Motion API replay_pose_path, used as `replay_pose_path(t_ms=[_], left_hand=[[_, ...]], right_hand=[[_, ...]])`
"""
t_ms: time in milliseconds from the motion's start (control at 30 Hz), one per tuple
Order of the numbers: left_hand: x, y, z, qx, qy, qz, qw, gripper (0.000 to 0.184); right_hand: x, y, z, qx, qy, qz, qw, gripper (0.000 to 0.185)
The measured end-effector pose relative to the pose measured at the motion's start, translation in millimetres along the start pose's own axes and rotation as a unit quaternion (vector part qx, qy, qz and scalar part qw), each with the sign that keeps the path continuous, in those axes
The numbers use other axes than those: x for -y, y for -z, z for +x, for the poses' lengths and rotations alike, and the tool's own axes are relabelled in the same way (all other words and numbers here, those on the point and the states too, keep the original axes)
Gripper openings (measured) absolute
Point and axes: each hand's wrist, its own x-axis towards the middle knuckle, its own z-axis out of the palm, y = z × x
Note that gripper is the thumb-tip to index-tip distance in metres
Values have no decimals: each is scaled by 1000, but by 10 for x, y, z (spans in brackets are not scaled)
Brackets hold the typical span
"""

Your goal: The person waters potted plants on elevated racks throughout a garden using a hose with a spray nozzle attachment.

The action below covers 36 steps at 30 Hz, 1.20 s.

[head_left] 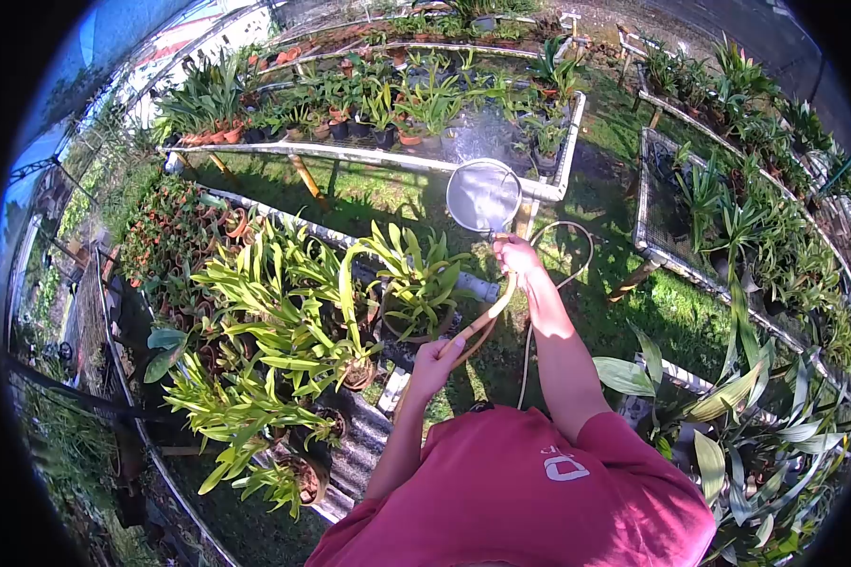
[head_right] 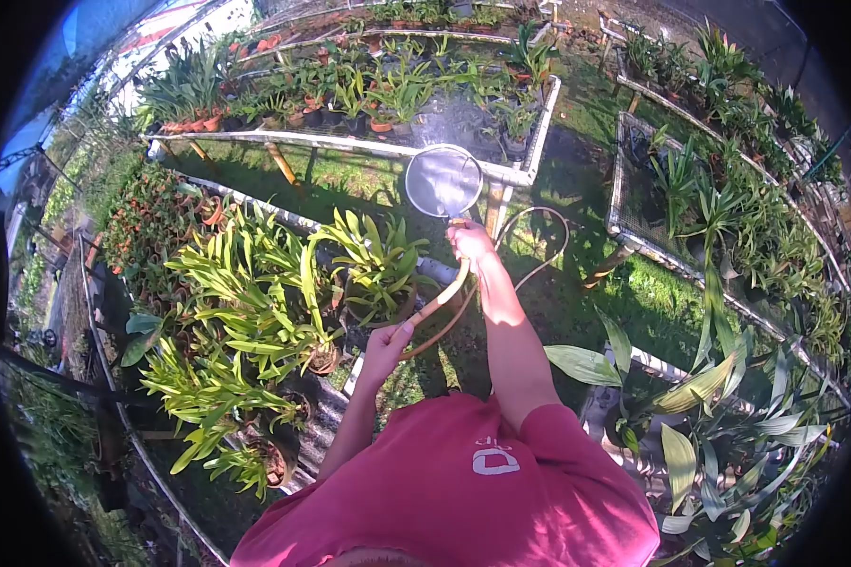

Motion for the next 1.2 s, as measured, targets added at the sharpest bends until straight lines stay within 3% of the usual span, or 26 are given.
replay_pose_path(t_ms=[67, 300, 700, 867, 1100, 1200], left_hand=[[27, 13, -12, -11, -4, -8, 1000, 45], [81, 111, -55, -35, -33, -66, 997, 45], [146, 183, -119, -158, -42, -73, 984, 44], [216, 192, -135, -174, -13, -151, 973, 40], [273, 181, -180, -185, -6, -153, 971, 42], [284, 182, -168, -192, -9, -162, 968, 43]], right_hand=[[0, -63, 136, 58, 0, 2, 998, 24], [212, -481, 170, 112, -9, -61, 992, 31], [460, -1238, 223, 115, 53, -137, 982, 28], [468, -1419, 214, 117, 64, -113, 985, 26], [417, -1572, 220, 142, 72, -128, 979, 24], [391, -1592, 300, 142, 67, -103, 982, 32]])
